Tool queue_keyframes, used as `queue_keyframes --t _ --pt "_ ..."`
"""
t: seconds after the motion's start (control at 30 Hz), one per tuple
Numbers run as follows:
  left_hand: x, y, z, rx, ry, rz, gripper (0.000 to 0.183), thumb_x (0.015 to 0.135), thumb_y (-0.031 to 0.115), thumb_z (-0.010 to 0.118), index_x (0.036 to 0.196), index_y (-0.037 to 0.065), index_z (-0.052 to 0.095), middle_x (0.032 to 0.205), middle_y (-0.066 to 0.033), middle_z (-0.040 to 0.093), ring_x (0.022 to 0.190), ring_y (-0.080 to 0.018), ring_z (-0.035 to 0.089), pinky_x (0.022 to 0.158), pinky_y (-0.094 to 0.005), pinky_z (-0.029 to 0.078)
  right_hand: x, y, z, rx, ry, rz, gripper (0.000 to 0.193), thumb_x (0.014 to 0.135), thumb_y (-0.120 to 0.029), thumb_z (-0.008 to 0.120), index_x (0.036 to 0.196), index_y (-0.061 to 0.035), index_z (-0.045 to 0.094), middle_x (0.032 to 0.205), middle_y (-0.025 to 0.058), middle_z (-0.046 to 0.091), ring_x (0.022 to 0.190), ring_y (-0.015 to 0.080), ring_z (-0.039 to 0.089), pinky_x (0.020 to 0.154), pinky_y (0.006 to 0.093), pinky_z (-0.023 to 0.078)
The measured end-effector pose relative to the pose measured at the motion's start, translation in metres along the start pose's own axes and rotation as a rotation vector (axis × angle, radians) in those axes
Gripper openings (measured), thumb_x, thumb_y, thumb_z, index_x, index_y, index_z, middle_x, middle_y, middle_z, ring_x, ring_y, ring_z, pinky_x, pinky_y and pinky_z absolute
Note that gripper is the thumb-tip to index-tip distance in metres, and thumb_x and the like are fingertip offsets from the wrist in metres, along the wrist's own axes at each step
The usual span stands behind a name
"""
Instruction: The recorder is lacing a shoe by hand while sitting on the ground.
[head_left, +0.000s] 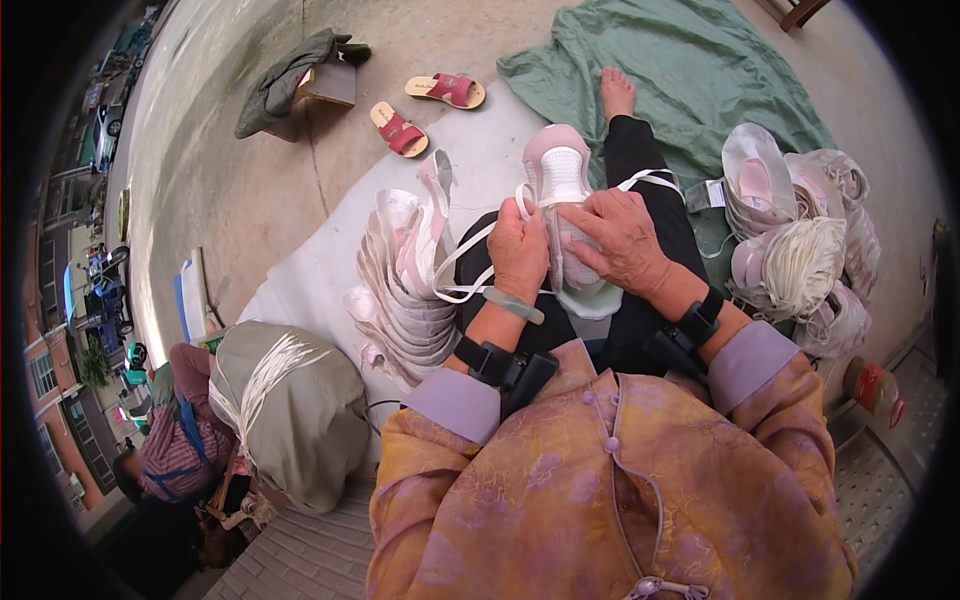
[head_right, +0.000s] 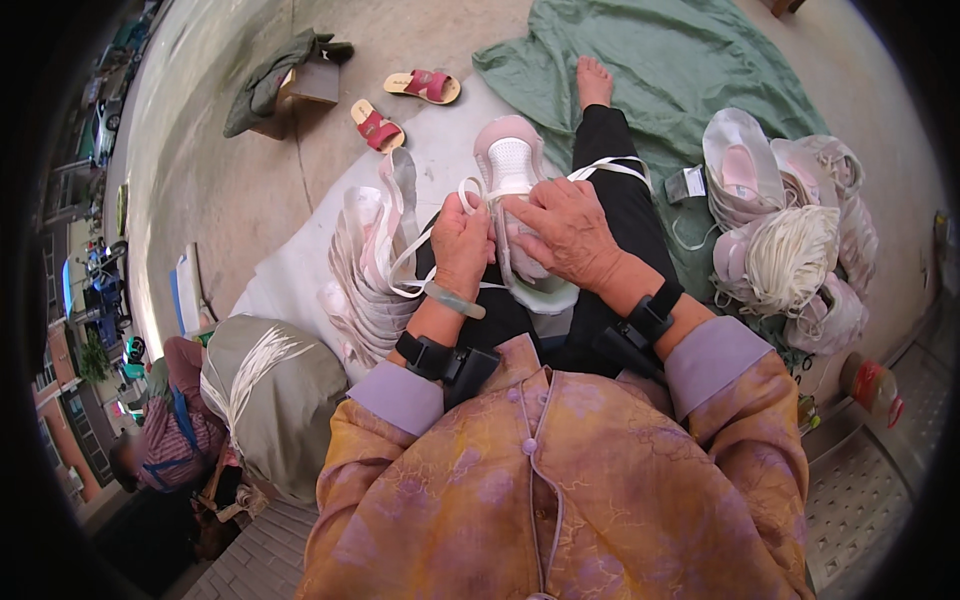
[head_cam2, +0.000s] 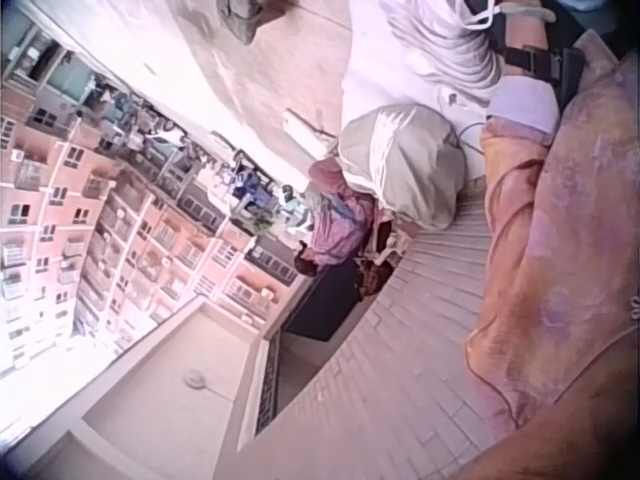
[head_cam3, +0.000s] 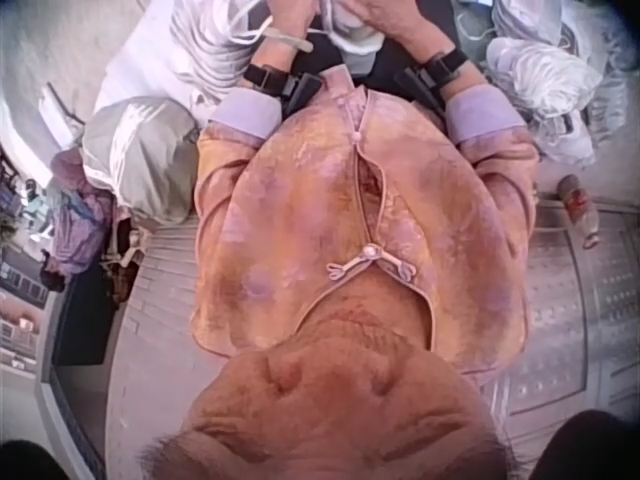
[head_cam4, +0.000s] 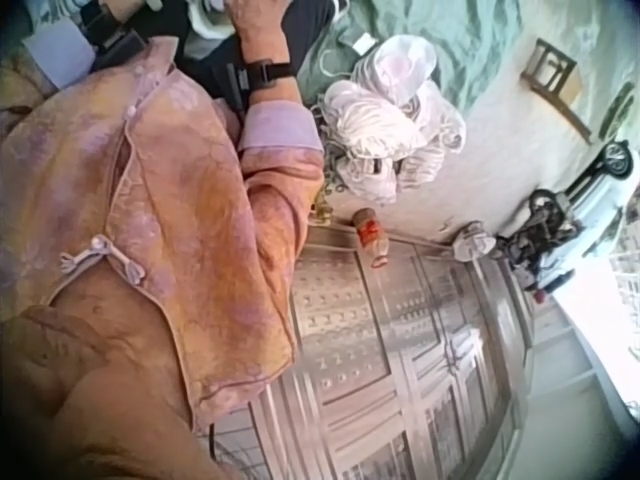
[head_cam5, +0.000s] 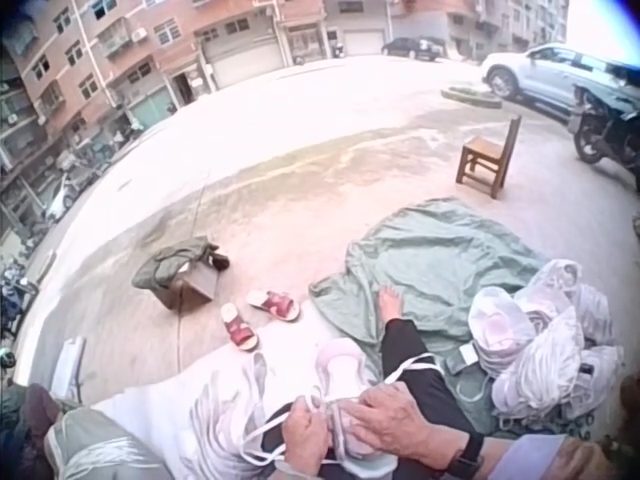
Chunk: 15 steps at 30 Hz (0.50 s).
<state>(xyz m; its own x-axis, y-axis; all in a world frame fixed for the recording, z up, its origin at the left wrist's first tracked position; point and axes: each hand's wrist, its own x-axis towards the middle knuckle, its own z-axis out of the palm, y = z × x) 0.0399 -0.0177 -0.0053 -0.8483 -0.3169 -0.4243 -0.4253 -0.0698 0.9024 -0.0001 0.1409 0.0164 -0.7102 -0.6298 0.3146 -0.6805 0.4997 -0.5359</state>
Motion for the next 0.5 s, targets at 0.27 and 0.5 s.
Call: queue_keyframes --t 0.27,0.5 --pt "0.008 -0.005 0.01 0.356 0.089 0.179 0.016 0.079 0.013 0.053 0.086 0.0 0.05 0.075 -0.019 0.06 0.07 -0.0332 0.059 0.064 -0.0403 0.045 -0.004 0.005 0.001 0.016 0.006 0.016 0.043 0.065 -0.022 0.068 0.107 -0.0157 0.057 0.081 0.0032 0.048 0.079 0.0205 0.048 0.069 0.0339 0.033" --pt "0.009 0.027 0.02 0.852 -0.058 0.326 0.024 0.08 0.018 0.053 0.096 0.002 0.044 0.077 -0.0226 0.06 0.074 -0.0397 0.059 0.068 -0.0464 0.045 -0.008 0.013 0.002 0.087 -0.005 0.101 0.044 0.066 -0.022 0.068 0.108 -0.0178 0.057 0.083 0.0027 0.049 0.084 0.0205 0.049 0.074 0.0352 0.033"
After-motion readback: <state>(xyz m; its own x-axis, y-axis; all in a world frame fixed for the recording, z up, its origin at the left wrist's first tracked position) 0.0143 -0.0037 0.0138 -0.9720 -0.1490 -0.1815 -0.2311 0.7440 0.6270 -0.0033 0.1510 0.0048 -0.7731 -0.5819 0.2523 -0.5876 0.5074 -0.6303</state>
